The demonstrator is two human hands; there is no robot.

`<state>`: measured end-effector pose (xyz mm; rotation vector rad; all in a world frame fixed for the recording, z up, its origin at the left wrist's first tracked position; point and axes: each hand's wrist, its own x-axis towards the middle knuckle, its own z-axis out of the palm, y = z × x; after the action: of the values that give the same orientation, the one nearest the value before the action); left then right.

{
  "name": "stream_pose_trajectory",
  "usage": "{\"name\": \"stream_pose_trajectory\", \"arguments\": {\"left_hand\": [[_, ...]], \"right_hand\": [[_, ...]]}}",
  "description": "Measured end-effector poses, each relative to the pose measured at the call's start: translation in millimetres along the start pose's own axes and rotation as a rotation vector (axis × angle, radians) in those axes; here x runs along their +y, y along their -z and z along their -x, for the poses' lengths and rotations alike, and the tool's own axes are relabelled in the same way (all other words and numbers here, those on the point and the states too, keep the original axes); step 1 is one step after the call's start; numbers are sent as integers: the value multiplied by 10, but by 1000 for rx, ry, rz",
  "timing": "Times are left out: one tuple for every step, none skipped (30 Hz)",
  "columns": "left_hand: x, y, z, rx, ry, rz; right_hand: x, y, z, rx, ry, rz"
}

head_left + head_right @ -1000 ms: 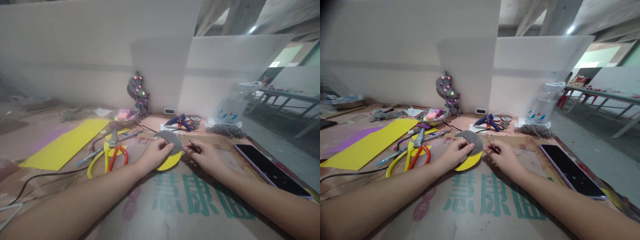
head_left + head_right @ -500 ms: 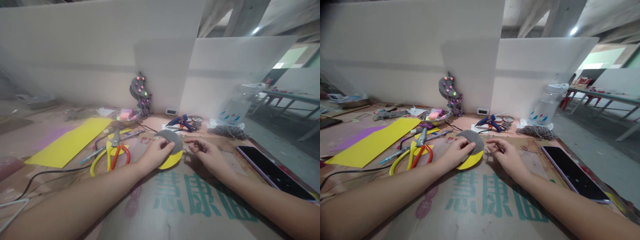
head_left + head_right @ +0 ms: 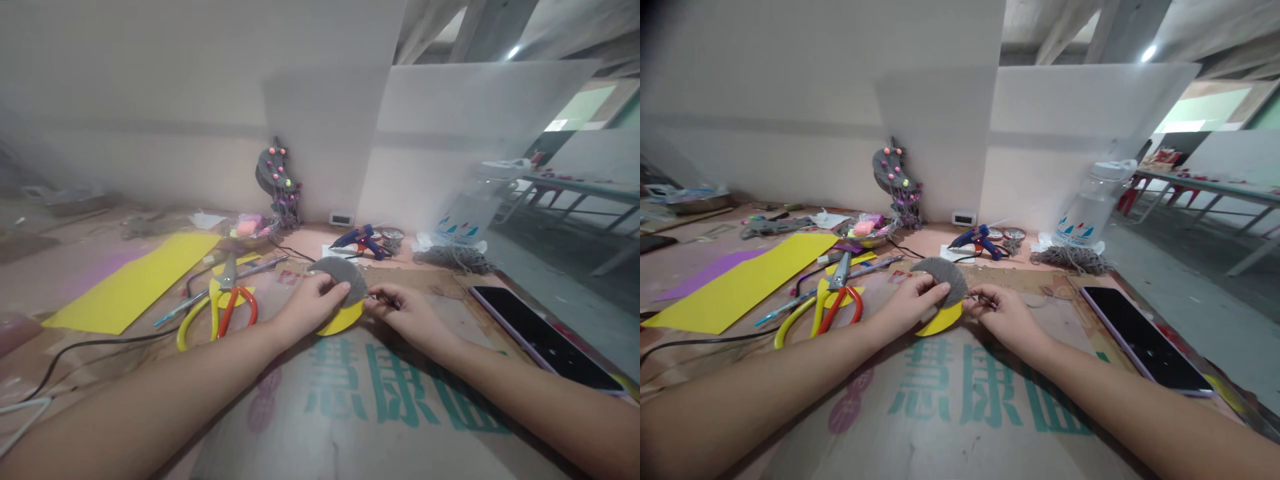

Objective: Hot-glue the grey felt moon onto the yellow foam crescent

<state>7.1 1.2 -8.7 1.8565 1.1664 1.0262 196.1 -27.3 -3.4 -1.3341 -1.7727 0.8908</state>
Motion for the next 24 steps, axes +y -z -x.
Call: {"name": "stream_pose_trajectory", "arguments": {"left_hand": [[6, -1, 4, -8, 1, -22], [9, -4, 8, -25, 0, -41], [10, -8, 11, -40, -2, -53], [8, -13, 14, -50, 1, -57], [2, -18, 15, -53, 8, -56], [-6, -23, 16, -45, 17, -55], [-15, -28, 16, -34, 23, -55], [-26, -33, 15, -26, 24, -54], [-37, -37, 14, -20, 22, -53], [-45, -39, 13, -19, 17, -54], [-52, -41, 12, -17, 11, -57], [-55, -41, 13, -18, 8, -64], [-55, -39, 15, -18, 9, -73], [-51, -36, 17, -21, 12, -82], [-44, -32, 20, -28, 16, -86], [-36, -28, 23, -38, 20, -86], [-28, -25, 26, -46, 24, -84], [-21, -22, 28, -56, 27, -80], [-16, -21, 29, -64, 29, -68], [-16, -22, 28, -68, 30, -56], [-19, -24, 25, -77, 26, -25], [-27, -27, 22, -77, 21, 7], [-37, -31, 17, -75, 21, 28], [-50, -34, 11, -61, 16, 38]], "right_hand": [[6, 1, 1, 0, 5, 11], [10, 3, 2, -3, 12, 23], [12, 5, 3, -4, 20, 30], [12, 6, 4, -7, 24, 30], [10, 8, 7, -13, 28, 24], [8, 10, 9, -19, 31, 16], [5, 11, 12, -25, 34, 10], [3, 12, 16, -30, 35, 8], [3, 13, 18, -34, 35, 9], [5, 14, 20, -35, 34, 13], [9, 15, 21, -33, 35, 20], [15, 15, 20, -27, 42, 28], [22, 15, 18, -20, 52, 38], [29, 15, 16, -16, 66, 50], [34, 16, 13, -10, 82, 61], [37, 16, 10, -9, 94, 70], [38, 17, 9, -8, 100, 78], [35, 19, 9, -9, 107, 86], [30, 22, 9, -9, 116, 93], [23, 26, 11, -3, 129, 100], [14, 32, 13, 3, 138, 101], [5, 39, 14, 8, 139, 93], [-4, 48, 14, 14, 130, 74], [-11, 57, 12, 27, 112, 48]]}}
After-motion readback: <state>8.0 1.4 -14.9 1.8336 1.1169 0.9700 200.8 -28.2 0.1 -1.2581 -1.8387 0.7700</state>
